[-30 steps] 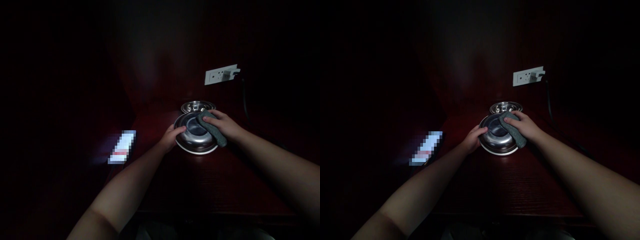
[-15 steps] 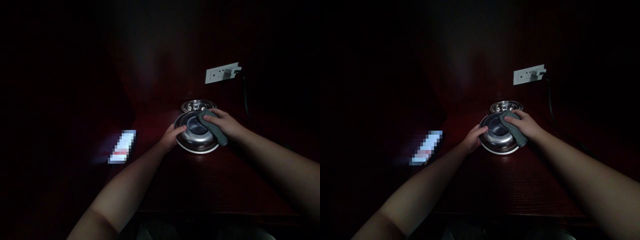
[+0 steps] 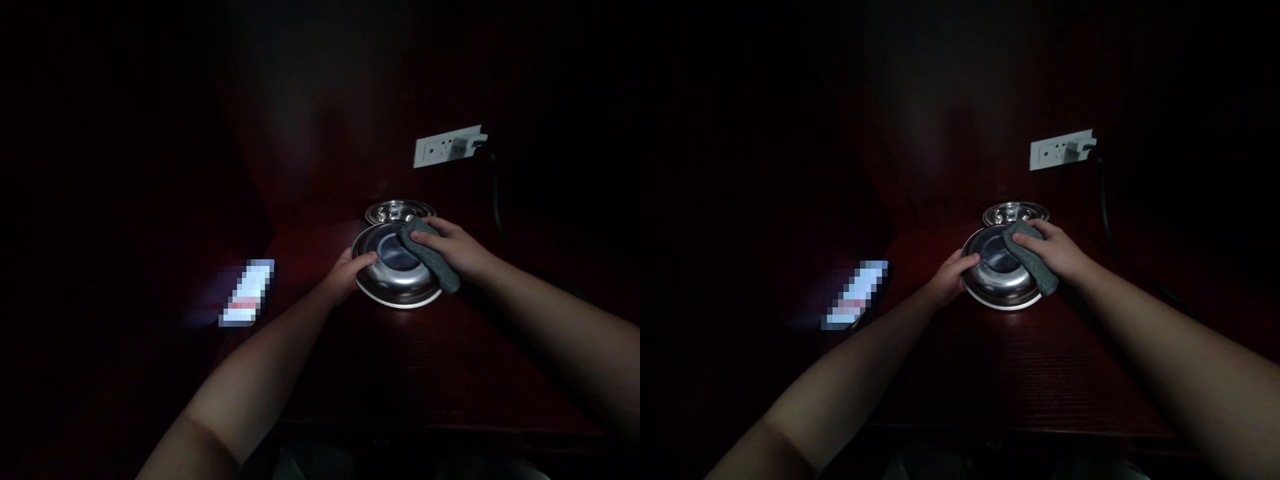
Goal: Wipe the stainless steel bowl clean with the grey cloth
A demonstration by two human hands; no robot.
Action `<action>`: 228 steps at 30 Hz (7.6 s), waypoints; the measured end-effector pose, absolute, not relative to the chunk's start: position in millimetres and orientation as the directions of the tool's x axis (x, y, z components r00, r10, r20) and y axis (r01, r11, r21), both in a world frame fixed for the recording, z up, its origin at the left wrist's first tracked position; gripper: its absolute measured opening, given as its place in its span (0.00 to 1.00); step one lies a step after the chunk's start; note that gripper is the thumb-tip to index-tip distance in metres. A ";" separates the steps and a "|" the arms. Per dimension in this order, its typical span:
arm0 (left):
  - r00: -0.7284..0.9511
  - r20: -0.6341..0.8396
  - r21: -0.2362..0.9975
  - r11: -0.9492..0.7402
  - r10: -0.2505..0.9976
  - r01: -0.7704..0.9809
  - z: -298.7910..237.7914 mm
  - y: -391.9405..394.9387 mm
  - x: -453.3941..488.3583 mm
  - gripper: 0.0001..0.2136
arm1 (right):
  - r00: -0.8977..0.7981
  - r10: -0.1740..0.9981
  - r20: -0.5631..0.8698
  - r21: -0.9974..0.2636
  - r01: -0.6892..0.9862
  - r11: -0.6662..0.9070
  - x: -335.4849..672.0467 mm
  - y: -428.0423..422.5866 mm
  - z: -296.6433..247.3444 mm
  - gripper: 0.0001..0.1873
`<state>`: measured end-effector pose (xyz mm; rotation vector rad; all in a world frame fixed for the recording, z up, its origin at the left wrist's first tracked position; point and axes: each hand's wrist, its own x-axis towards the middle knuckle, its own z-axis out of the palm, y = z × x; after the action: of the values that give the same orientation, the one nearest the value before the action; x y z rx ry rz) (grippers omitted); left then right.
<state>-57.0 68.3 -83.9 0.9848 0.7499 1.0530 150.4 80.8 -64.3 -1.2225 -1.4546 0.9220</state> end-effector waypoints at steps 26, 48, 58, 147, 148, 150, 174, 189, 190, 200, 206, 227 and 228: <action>0.362 -0.044 0.894 0.198 0.931 -0.401 -87.6 68.0 -64.1 0.19 | 0.001 0.963 0.271 -0.934 0.242 0.262 147.5 77.4 -59.5 0.20; 0.440 -0.017 0.871 0.229 0.898 -0.434 -91.6 66.8 -64.0 0.21 | 0.113 0.953 0.282 -0.954 0.133 0.267 151.0 87.0 -70.3 0.19; 0.438 -0.015 0.887 0.214 0.899 -0.409 -91.9 66.0 -63.9 0.23 | 0.099 0.959 0.267 -0.953 0.173 0.248 151.1 85.3 -67.5 0.19; 0.350 -0.026 0.842 0.209 0.936 -0.497 -95.4 78.0 -66.9 0.09 | -0.130 0.976 0.175 -0.947 0.249 0.203 145.4 72.0 -56.9 0.21; 0.346 -0.022 0.841 0.205 0.938 -0.500 -95.4 78.2 -66.8 0.09 | -0.133 0.976 0.170 -0.949 0.246 0.199 145.4 71.8 -56.5 0.21; 0.355 -0.017 0.842 0.205 0.935 -0.499 -95.5 78.4 -66.7 0.09 | -0.135 0.976 0.168 -0.947 0.252 0.198 145.7 71.4 -55.7 0.20; 0.366 -0.013 0.875 0.188 0.930 -0.446 -96.9 80.1 -66.5 0.12 | -0.200 0.970 0.138 -0.955 0.232 0.183 147.0 72.3 -55.1 0.21; 0.341 -0.023 0.890 0.175 0.940 -0.422 -93.6 77.0 -65.4 0.14 | -0.288 0.950 0.120 -0.916 0.336 0.218 149.5 73.4 -55.5 0.29; 0.341 -0.024 0.891 0.175 0.940 -0.419 -93.1 76.7 -65.3 0.14 | -0.293 0.949 0.115 -0.916 0.337 0.216 149.7 73.7 -55.9 0.29; 0.302 -0.036 0.909 0.157 0.953 -0.386 -89.7 75.6 -64.1 0.15 | -0.334 0.938 0.089 -0.921 0.331 0.205 150.6 74.0 -58.1 0.32; 0.299 -0.033 0.912 0.151 0.954 -0.381 -88.1 74.8 -64.3 0.14 | -0.331 0.940 0.080 -0.935 0.302 0.186 148.6 73.8 -57.5 0.31; 0.356 -0.026 0.892 0.183 0.934 -0.414 -92.4 78.7 -67.8 0.15 | -0.362 0.928 0.089 -0.947 0.258 0.192 146.3 72.8 -58.1 0.28; 0.356 -0.024 0.888 0.183 0.934 -0.421 -93.0 79.2 -68.0 0.15 | -0.360 0.929 0.092 -0.946 0.258 0.194 145.9 72.6 -58.2 0.28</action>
<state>-68.0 79.2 -93.0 0.9392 0.6744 1.0651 145.9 72.6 -58.2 -1.1198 -1.7574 1.1915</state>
